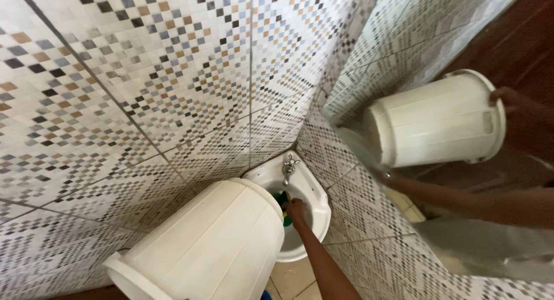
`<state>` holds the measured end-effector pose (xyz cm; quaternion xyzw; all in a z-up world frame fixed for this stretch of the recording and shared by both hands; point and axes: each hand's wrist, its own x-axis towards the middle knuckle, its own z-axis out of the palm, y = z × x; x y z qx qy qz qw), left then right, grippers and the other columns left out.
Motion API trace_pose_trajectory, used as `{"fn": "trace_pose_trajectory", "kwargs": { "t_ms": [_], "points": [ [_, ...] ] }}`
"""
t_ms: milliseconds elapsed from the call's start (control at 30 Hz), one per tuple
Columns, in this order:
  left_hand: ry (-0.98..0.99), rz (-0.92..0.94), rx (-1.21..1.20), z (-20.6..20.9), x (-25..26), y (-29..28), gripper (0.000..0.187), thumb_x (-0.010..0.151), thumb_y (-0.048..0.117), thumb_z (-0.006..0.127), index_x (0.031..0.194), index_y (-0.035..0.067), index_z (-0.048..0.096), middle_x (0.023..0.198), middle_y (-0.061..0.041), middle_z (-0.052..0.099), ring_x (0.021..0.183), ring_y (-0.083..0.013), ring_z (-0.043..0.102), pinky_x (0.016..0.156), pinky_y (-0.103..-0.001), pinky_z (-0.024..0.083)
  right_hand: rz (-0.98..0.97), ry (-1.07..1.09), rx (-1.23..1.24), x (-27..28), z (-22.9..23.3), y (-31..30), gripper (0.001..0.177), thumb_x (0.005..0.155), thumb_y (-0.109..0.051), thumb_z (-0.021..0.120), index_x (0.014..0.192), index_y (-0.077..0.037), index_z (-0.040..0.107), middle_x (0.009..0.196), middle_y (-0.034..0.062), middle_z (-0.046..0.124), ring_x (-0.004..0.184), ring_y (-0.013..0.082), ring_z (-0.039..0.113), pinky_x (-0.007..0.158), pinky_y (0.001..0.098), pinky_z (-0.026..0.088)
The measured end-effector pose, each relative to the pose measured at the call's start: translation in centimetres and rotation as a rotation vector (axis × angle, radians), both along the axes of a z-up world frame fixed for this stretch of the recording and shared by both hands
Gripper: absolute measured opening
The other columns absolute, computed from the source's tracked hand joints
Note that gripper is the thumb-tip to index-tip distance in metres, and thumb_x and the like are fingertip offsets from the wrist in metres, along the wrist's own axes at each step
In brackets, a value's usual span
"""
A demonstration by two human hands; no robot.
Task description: The person scrubs the exterior and interior of a white plastic bucket using a yellow sponge and a green scrubber, then rinses and wipes the bucket with a green cloth. The bucket is turned over and cleaned on all sides, including the bottom and inside surfaces.
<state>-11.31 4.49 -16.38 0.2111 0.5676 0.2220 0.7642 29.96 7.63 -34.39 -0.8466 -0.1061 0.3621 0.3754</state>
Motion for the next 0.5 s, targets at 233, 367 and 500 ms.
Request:
{"fn": "trace_pose_trajectory", "kwargs": {
  "t_ms": [233, 367, 500],
  "points": [
    [-0.147, -0.028, 0.123, 5.1, 2.9, -0.1, 0.057, 0.068, -0.005, 0.063, 0.123, -0.003, 0.05, 0.096, -0.012, 0.055, 0.091, -0.0255, 0.058, 0.078, -0.041, 0.053, -0.322, 0.216, 0.652, 1.4, 12.9, -5.8, 0.019, 0.089, -0.012, 0.064, 0.104, -0.001, 0.059, 0.1, 0.0104, 0.062, 0.076, 0.0206, 0.058, 0.066, 0.035, 0.051],
    [-0.218, -0.103, 0.162, 8.7, 6.5, 0.6, 0.058, 0.068, -0.005, 0.062, 0.124, -0.003, 0.049, 0.096, -0.012, 0.055, 0.091, -0.0254, 0.058, 0.078, -0.041, 0.053, -0.019, -0.141, 0.735, -3.2, 26.5, -9.3, 0.03, 0.092, -0.011, 0.058, 0.12, -0.004, 0.054, 0.124, 0.0082, 0.064, 0.084, 0.0143, 0.054, 0.071, 0.0295, 0.048],
    [-0.342, -0.265, 0.253, 12.3, 10.4, 1.0, 0.052, 0.07, -0.007, 0.063, 0.12, -0.005, 0.052, 0.094, -0.008, 0.054, 0.089, -0.022, 0.056, 0.076, -0.041, 0.054, 0.423, -0.383, 0.746, -10.8, 33.9, -10.4, 0.032, 0.096, -0.013, 0.062, 0.125, 0.0, 0.057, 0.129, 0.0155, 0.067, 0.095, 0.0231, 0.062, 0.082, 0.0343, 0.054]
  ]
}}
